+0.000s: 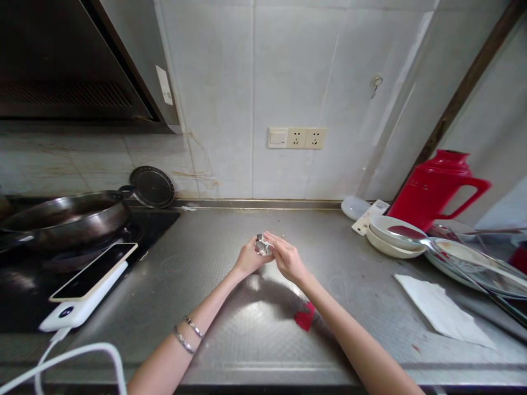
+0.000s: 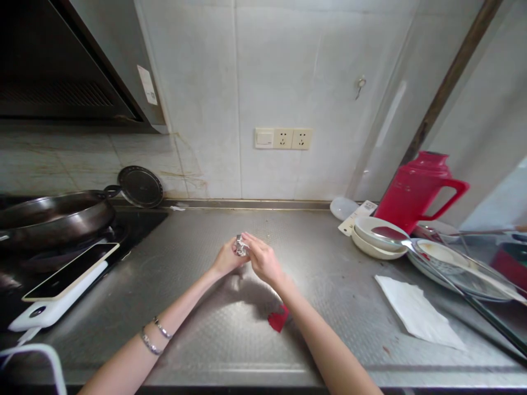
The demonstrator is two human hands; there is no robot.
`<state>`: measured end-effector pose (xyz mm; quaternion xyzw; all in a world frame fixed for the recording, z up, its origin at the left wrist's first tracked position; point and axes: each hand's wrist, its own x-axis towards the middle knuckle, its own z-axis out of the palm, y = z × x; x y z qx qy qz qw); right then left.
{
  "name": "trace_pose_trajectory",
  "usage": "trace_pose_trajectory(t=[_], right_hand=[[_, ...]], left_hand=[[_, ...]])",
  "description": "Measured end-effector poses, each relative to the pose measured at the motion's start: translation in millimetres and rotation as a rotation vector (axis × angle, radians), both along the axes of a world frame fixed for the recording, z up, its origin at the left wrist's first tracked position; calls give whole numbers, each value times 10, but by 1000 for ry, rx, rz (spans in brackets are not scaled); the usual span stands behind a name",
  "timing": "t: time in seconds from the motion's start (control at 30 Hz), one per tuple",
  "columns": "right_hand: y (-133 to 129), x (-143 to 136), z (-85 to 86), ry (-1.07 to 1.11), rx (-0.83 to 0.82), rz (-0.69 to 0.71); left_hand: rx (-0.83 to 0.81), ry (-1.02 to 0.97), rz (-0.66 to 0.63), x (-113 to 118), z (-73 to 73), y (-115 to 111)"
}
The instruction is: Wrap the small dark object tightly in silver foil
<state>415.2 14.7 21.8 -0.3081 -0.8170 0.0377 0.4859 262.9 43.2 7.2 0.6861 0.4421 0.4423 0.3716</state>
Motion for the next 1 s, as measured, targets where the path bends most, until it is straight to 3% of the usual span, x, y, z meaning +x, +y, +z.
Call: trace_pose_trajectory(t=[0.27, 0.47, 0.7, 1.0], right_hand=[[-82, -34, 26, 9, 16, 49], [93, -46, 101, 196, -17, -96], [297, -181, 89, 78, -121, 17], [143, -162, 22, 6, -24, 76]], left_hand=[[-24, 31, 48, -34, 2, 35], [-50, -53, 86, -43, 46, 16], [-11, 29, 160, -86, -11, 73], [-54, 75, 205, -94, -4, 83]])
